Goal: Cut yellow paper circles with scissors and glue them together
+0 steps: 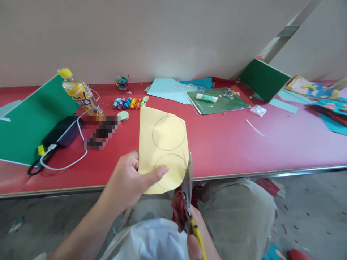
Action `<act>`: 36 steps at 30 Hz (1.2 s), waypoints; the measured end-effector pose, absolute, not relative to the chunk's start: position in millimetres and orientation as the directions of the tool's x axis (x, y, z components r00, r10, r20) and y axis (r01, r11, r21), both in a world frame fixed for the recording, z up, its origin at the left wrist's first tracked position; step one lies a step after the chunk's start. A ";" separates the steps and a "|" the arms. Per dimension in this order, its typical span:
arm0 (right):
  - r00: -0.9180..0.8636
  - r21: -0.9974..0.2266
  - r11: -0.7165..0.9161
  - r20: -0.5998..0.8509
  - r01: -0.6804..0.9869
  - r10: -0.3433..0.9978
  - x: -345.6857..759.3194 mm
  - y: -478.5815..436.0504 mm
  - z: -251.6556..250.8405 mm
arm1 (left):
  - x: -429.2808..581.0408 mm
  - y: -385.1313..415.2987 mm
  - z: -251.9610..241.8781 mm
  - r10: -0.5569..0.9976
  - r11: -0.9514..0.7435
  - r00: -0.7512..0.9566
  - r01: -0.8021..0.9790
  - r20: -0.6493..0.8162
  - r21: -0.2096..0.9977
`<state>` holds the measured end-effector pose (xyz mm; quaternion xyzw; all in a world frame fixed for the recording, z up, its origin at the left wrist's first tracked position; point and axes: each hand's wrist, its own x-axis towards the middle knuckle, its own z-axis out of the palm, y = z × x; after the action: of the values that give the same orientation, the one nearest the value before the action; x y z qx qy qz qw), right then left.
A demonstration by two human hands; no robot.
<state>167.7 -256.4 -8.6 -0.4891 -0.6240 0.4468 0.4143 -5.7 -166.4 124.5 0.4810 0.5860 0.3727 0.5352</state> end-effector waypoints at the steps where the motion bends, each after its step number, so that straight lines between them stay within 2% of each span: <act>1: -0.203 -0.970 0.125 0.081 0.210 0.976 167.9 -256.6 -11.1 | -6.4 -166.1 124.2 0.963 0.258 0.040 0.150 -0.266 0.954; 4: -0.250 -0.986 0.092 0.055 0.138 0.967 168.0 -257.1 -15.5 | -6.9 -165.2 123.6 0.962 0.259 0.062 0.110 -0.267 0.959; 6: -0.223 -0.985 0.079 0.043 0.152 0.974 170.0 -260.8 -16.5 | -6.1 -164.7 123.4 0.961 0.260 0.070 0.077 -0.266 0.962; 10: -0.160 -0.963 0.125 0.088 0.238 0.983 176.2 -273.2 -20.9 | -2.2 -163.6 121.5 0.972 0.232 -0.035 -0.014 -0.232 0.973; 12: -0.149 -0.965 0.130 0.098 0.228 0.984 174.5 -275.8 -24.0 | -0.2 -162.8 119.6 0.970 0.225 -0.086 -0.054 -0.229 0.973; 17: -0.025 -0.998 -0.039 -0.037 -0.057 0.999 157.6 -271.2 -18.5 | 1.0 -160.5 113.0 0.966 0.218 -0.111 -0.121 -0.232 0.968; 20: 0.068 -0.980 -0.117 -0.129 -0.164 0.989 156.5 -266.0 -4.6 | -0.7 -159.4 109.5 0.970 0.208 -0.090 -0.159 -0.224 0.965; 24: 0.121 -0.956 -0.066 -0.104 -0.286 0.987 165.1 -251.5 12.8 | -2.6 -159.5 103.7 0.970 0.242 0.009 -0.153 -0.243 0.958; 28: 0.191 -0.918 -0.007 -0.090 -0.397 0.977 163.7 -230.9 26.5 | 1.3 -162.0 97.0 0.968 0.249 0.035 -0.108 -0.247 0.962; 36: 0.332 -0.889 0.015 -0.156 -0.458 0.930 151.0 -207.0 42.0 | 16.9 -169.9 95.3 0.936 0.330 0.181 -0.154 -0.302 0.931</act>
<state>151.0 -207.0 42.0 -0.4706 -0.2510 0.5207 0.6666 16.9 -169.9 95.3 0.4024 0.4861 0.4160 0.6548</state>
